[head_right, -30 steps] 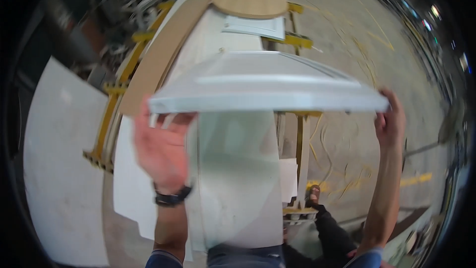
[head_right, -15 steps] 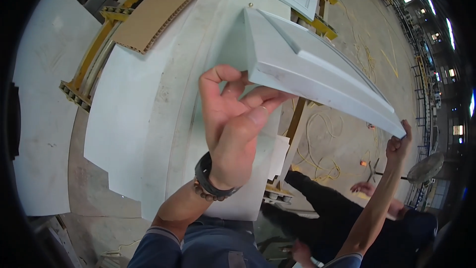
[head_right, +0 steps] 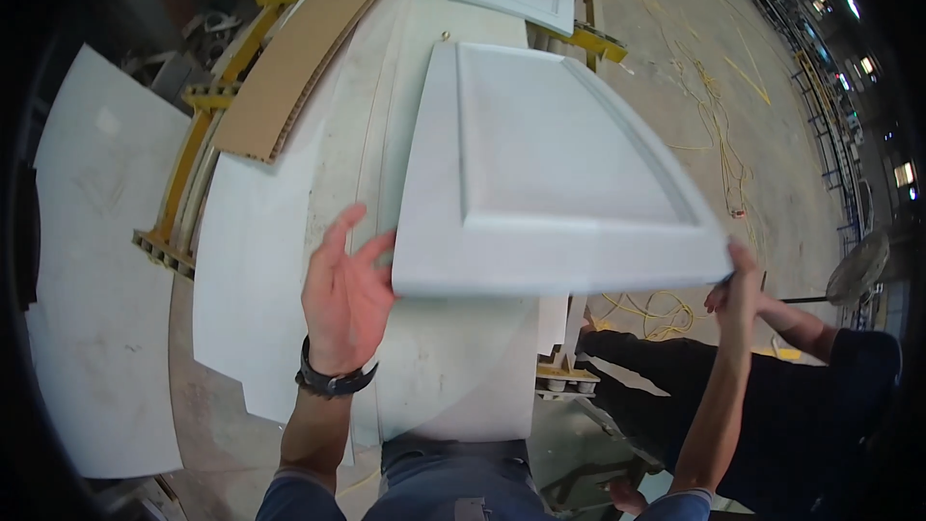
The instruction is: Applying glue to a wooden panel using a roller and then attaching a veneer sheet.
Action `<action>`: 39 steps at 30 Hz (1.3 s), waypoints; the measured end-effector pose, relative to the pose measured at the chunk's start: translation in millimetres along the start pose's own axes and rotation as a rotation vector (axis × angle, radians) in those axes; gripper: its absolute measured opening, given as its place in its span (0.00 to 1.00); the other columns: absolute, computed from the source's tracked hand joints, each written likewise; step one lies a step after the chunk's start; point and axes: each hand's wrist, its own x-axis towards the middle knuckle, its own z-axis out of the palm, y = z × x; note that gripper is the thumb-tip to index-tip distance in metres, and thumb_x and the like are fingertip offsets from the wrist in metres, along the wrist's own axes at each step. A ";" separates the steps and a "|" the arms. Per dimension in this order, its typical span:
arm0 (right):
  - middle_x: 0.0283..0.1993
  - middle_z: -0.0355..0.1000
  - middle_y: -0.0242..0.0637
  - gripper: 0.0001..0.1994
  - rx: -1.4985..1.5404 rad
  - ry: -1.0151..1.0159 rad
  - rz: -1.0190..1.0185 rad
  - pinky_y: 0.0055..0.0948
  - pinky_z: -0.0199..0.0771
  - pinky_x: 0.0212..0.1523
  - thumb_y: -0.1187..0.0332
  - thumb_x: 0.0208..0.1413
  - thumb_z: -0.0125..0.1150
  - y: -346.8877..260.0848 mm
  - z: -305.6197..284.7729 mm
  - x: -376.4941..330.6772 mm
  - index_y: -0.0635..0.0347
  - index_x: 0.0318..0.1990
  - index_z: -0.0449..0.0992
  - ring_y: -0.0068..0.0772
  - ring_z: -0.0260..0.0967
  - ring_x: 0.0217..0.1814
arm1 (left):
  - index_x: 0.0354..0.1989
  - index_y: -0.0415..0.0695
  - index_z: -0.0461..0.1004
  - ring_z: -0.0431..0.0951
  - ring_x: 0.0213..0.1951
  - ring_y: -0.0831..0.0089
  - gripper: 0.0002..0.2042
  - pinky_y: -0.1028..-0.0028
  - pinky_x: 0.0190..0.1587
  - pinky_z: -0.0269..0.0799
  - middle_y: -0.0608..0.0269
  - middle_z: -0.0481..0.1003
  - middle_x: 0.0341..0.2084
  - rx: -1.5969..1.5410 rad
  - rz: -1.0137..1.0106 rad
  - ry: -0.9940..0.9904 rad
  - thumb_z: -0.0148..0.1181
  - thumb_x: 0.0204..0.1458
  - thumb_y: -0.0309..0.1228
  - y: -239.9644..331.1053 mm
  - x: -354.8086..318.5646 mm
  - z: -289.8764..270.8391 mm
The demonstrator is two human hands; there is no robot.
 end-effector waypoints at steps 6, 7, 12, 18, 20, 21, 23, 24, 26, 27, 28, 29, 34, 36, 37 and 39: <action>0.12 0.60 0.27 0.24 -0.190 -0.045 0.068 0.25 0.49 0.07 0.51 0.65 0.46 170.5 46.5 -15.2 0.58 0.21 0.69 0.20 0.54 0.08 | 0.67 0.41 0.47 0.57 0.62 0.68 0.33 0.65 0.65 0.49 0.58 0.58 0.60 0.436 -0.177 0.291 0.47 0.61 0.49 -99.7 2.0 -109.2; 0.12 0.61 0.29 0.24 -0.228 -0.046 0.080 0.26 0.51 0.08 0.50 0.66 0.44 192.5 56.2 -18.3 0.59 0.22 0.69 0.22 0.55 0.08 | 0.67 0.39 0.48 0.55 0.62 0.69 0.34 0.66 0.66 0.46 0.58 0.58 0.60 0.564 -0.144 0.351 0.47 0.61 0.50 -114.5 1.7 -121.9; 0.15 0.66 0.35 0.27 -0.367 -0.197 -0.008 0.30 0.61 0.13 0.51 0.66 0.41 243.7 76.9 -38.0 0.66 0.25 0.72 0.27 0.64 0.12 | 0.65 0.35 0.49 0.52 0.65 0.65 0.34 0.66 0.67 0.42 0.54 0.57 0.61 0.688 -0.150 0.412 0.45 0.61 0.51 -145.3 0.6 -193.0; 0.22 0.73 0.51 0.32 -0.521 -0.209 0.231 0.43 0.74 0.37 0.44 0.62 0.41 285.3 76.1 -48.9 0.69 0.30 0.77 0.48 0.77 0.30 | 0.63 0.33 0.51 0.57 0.62 0.62 0.34 0.65 0.65 0.48 0.49 0.59 0.59 0.898 -0.232 0.429 0.43 0.62 0.52 -170.4 -25.6 -223.2; 0.28 0.75 0.56 0.34 -0.634 -0.189 0.204 0.46 0.72 0.45 0.40 0.60 0.41 311.6 70.1 -46.0 0.69 0.34 0.79 0.56 0.76 0.39 | 0.62 0.33 0.53 0.58 0.61 0.62 0.33 0.65 0.65 0.49 0.49 0.59 0.59 0.919 -0.253 0.419 0.44 0.62 0.52 -180.9 -28.7 -232.9; 0.30 0.75 0.57 0.35 -0.669 -0.173 0.223 0.47 0.71 0.46 0.38 0.59 0.40 313.8 73.9 -48.5 0.68 0.35 0.79 0.58 0.74 0.42 | 0.59 0.34 0.55 0.59 0.60 0.62 0.32 0.65 0.63 0.51 0.49 0.60 0.58 0.930 -0.310 0.453 0.45 0.62 0.52 -182.8 -29.0 -238.2; 0.33 0.75 0.59 0.37 -0.702 -0.162 0.242 0.48 0.70 0.48 0.37 0.58 0.40 315.9 82.1 -50.8 0.68 0.36 0.79 0.61 0.73 0.44 | 0.57 0.34 0.57 0.59 0.60 0.62 0.30 0.64 0.62 0.53 0.48 0.61 0.57 0.945 -0.364 0.492 0.45 0.61 0.53 -186.2 -28.7 -248.0; 0.34 0.75 0.60 0.37 -0.712 -0.152 0.216 0.48 0.70 0.49 0.37 0.58 0.40 319.0 84.2 -52.1 0.68 0.36 0.79 0.62 0.73 0.44 | 0.55 0.35 0.57 0.62 0.58 0.60 0.30 0.63 0.60 0.55 0.46 0.63 0.55 1.010 -0.371 0.507 0.47 0.60 0.53 -189.3 -28.8 -252.7; 0.35 0.75 0.61 0.37 -0.721 -0.149 0.184 0.49 0.70 0.49 0.37 0.58 0.40 326.9 89.7 -50.6 0.69 0.35 0.79 0.62 0.72 0.45 | 0.54 0.35 0.57 0.64 0.57 0.58 0.30 0.62 0.58 0.58 0.43 0.65 0.53 1.076 -0.372 0.530 0.49 0.59 0.53 -192.8 -29.8 -262.4; 0.34 0.75 0.60 0.36 -0.740 -0.158 0.193 0.47 0.70 0.48 0.37 0.58 0.41 332.5 91.6 -47.3 0.69 0.36 0.79 0.61 0.73 0.45 | 0.55 0.35 0.55 0.67 0.55 0.53 0.32 0.60 0.57 0.61 0.40 0.67 0.51 1.174 -0.400 0.512 0.52 0.57 0.52 -193.0 -30.2 -261.9; 0.33 0.75 0.60 0.36 -0.758 -0.169 0.200 0.46 0.70 0.48 0.38 0.58 0.42 337.4 92.5 -44.7 0.70 0.37 0.78 0.59 0.74 0.44 | 0.57 0.35 0.53 0.70 0.53 0.48 0.33 0.57 0.55 0.63 0.36 0.68 0.49 1.271 -0.427 0.494 0.55 0.55 0.51 -192.5 -29.9 -261.6; 0.33 0.75 0.60 0.36 -0.760 -0.178 0.195 0.46 0.70 0.48 0.38 0.58 0.42 342.0 91.7 -43.4 0.70 0.37 0.78 0.59 0.74 0.44 | 0.57 0.35 0.53 0.70 0.53 0.48 0.33 0.57 0.55 0.63 0.36 0.68 0.49 1.269 -0.425 0.505 0.55 0.55 0.51 -192.6 -32.4 -261.0; 0.31 0.73 0.63 0.36 -0.762 -0.197 0.123 0.48 0.69 0.46 0.39 0.60 0.40 357.8 86.9 -36.2 0.73 0.34 0.77 0.62 0.73 0.43 | 0.63 0.38 0.47 0.75 0.44 0.38 0.40 0.53 0.48 0.70 0.34 0.74 0.42 1.652 -0.322 0.253 0.62 0.51 0.47 -166.7 -22.0 -204.3; 0.31 0.73 0.64 0.37 -0.830 -0.218 0.137 0.50 0.69 0.45 0.39 0.60 0.38 350.5 87.1 -32.0 0.73 0.31 0.77 0.64 0.72 0.42 | 0.64 0.39 0.49 0.77 0.43 0.46 0.39 0.57 0.47 0.71 0.40 0.76 0.42 1.620 -0.184 0.203 0.64 0.51 0.45 -156.8 0.4 -199.6; 0.31 0.73 0.64 0.38 -0.852 -0.234 0.112 0.51 0.69 0.45 0.39 0.60 0.38 347.0 86.8 -30.5 0.73 0.30 0.77 0.65 0.72 0.41 | 0.63 0.39 0.51 0.77 0.43 0.48 0.38 0.58 0.47 0.71 0.41 0.76 0.41 1.573 -0.116 0.235 0.65 0.51 0.43 -152.9 18.5 -201.8; 0.33 0.73 0.65 0.37 -1.002 -0.330 0.123 0.53 0.68 0.47 0.40 0.61 0.37 336.1 89.8 -16.9 0.72 0.32 0.78 0.65 0.71 0.44 | 0.61 0.39 0.56 0.76 0.43 0.56 0.34 0.63 0.48 0.71 0.46 0.75 0.39 1.450 0.003 0.298 0.66 0.51 0.41 -147.8 60.1 -225.3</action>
